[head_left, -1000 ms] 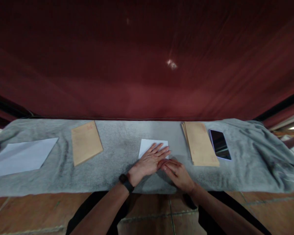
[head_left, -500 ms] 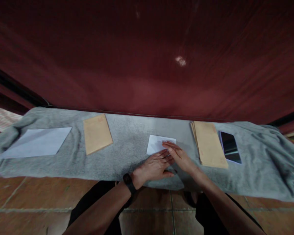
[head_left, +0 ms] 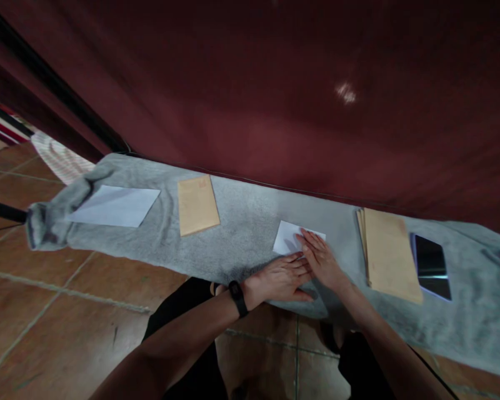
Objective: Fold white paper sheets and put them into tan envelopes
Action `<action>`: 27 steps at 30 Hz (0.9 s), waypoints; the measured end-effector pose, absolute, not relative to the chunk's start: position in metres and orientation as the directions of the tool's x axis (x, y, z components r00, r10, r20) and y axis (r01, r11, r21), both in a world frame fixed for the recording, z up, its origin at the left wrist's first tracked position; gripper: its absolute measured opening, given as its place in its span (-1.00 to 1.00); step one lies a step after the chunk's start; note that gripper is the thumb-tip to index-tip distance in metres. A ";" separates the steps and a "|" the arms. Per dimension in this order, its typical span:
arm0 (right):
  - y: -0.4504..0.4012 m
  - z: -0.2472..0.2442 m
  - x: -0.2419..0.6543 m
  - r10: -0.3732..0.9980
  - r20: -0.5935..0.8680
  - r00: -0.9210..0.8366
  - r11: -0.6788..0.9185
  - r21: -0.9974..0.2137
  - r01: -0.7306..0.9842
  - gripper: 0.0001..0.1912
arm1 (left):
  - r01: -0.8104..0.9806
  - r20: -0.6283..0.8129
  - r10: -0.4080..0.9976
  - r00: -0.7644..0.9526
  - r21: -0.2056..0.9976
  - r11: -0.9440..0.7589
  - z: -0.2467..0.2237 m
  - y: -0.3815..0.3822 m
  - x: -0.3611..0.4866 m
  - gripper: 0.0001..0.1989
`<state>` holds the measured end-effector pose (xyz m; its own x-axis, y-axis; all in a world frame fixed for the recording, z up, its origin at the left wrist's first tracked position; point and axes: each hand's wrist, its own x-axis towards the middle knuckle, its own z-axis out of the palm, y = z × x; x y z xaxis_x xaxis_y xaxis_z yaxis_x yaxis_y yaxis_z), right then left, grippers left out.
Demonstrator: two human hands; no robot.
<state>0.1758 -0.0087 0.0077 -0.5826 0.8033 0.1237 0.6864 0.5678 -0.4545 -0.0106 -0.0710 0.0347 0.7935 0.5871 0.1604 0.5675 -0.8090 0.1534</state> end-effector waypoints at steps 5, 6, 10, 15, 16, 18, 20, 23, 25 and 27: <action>-0.011 0.001 0.176 0.809 0.107 -0.578 0.577 -0.330 0.747 -0.43 | 0.578 0.168 0.602 0.780 0.174 -0.797 0.032 -0.073 -0.012 -0.34; -0.011 0.001 0.177 0.809 0.107 -0.578 0.579 -0.320 0.750 -0.43 | 0.585 0.167 0.612 0.773 0.182 -0.790 0.031 -0.074 -0.012 -0.34; -0.011 -0.002 0.184 0.804 0.115 -0.583 0.588 -0.296 0.753 -0.43 | 0.597 0.159 0.631 0.759 0.216 -0.773 0.029 -0.075 -0.013 -0.31; -0.012 -0.009 0.193 0.791 0.162 -0.590 0.612 -0.203 0.764 -0.38 | 0.629 0.105 0.657 0.747 0.209 -0.749 0.036 -0.077 -0.018 -0.29; -0.013 -0.010 0.194 0.786 0.174 -0.594 0.618 -0.174 0.767 -0.36 | 0.650 0.090 0.676 0.731 0.206 -0.731 0.037 -0.078 -0.019 -0.28; -0.015 -0.012 0.196 0.780 0.197 -0.594 0.621 -0.129 0.773 -0.34 | 0.702 0.079 0.726 0.683 0.205 -0.682 0.037 -0.079 -0.022 -0.28; -0.017 -0.013 0.197 0.781 0.221 -0.584 0.614 -0.107 0.782 -0.34 | 0.753 0.097 0.780 0.618 0.213 -0.623 0.033 -0.079 -0.025 -0.27; -0.020 -0.014 0.198 0.787 0.263 -0.559 0.598 -0.101 0.795 -0.33 | 0.830 0.124 0.862 0.491 0.234 -0.506 0.025 -0.075 -0.028 -0.23; -0.023 -0.015 0.199 0.794 0.288 -0.535 0.581 -0.102 0.807 -0.31 | 0.877 0.116 0.908 0.402 0.237 -0.418 0.020 -0.069 -0.030 -0.21; -0.025 -0.016 0.201 0.802 0.301 -0.516 0.565 -0.103 0.818 -0.29 | 0.913 0.101 0.941 0.322 0.230 -0.337 0.018 -0.063 -0.031 -0.21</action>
